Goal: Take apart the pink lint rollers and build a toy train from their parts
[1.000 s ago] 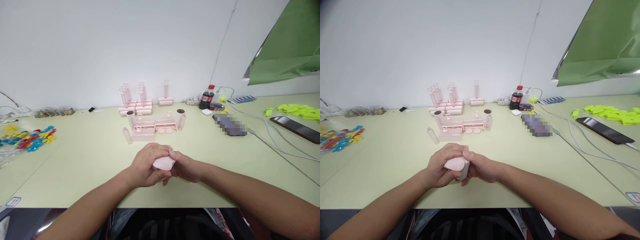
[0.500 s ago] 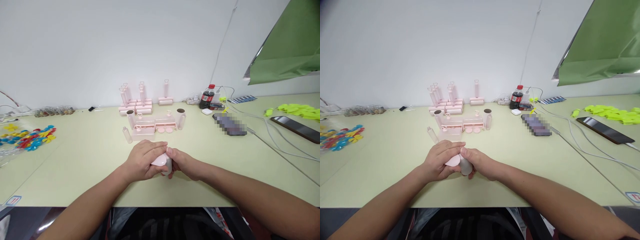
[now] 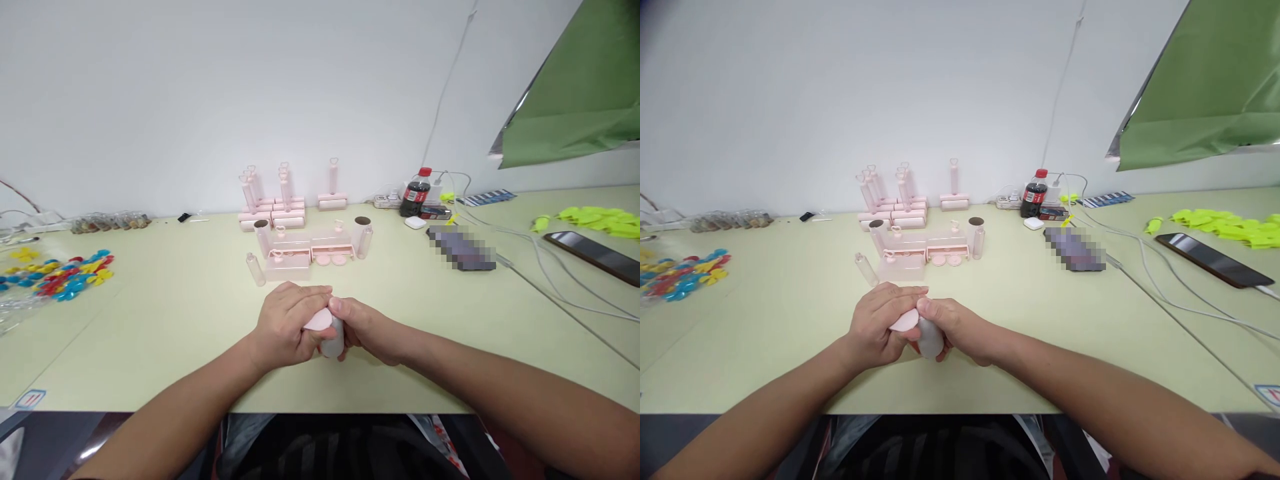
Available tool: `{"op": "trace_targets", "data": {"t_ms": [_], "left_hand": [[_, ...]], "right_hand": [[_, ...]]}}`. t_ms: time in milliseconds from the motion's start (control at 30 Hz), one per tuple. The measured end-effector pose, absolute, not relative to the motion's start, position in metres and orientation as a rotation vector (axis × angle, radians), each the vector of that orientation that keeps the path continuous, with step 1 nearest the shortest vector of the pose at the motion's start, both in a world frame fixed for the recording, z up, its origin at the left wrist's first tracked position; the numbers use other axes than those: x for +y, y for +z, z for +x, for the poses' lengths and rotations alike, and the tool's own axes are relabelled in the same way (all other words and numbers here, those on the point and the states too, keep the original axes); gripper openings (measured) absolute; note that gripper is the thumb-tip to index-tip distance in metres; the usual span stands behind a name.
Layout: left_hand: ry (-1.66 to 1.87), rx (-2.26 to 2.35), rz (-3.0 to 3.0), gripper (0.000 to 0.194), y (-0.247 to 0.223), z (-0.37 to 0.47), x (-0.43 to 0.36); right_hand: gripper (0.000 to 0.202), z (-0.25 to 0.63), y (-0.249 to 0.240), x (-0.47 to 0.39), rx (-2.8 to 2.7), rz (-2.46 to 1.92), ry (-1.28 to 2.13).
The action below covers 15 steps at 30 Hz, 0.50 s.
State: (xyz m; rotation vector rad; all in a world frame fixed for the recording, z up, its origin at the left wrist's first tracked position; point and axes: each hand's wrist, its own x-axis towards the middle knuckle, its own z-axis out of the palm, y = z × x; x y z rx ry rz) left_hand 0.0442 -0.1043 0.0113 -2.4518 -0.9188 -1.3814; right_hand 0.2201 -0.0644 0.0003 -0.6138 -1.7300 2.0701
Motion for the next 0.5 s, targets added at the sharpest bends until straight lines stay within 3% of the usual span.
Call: {"op": "trace_targets", "data": {"t_ms": [500], "left_hand": [[-1.386,-1.007,-2.378,0.039,0.0128,0.0466,-0.108]], "right_hand": [[0.062,0.2175,0.0025,-0.0694,-1.719,-0.615,2.047]]}}
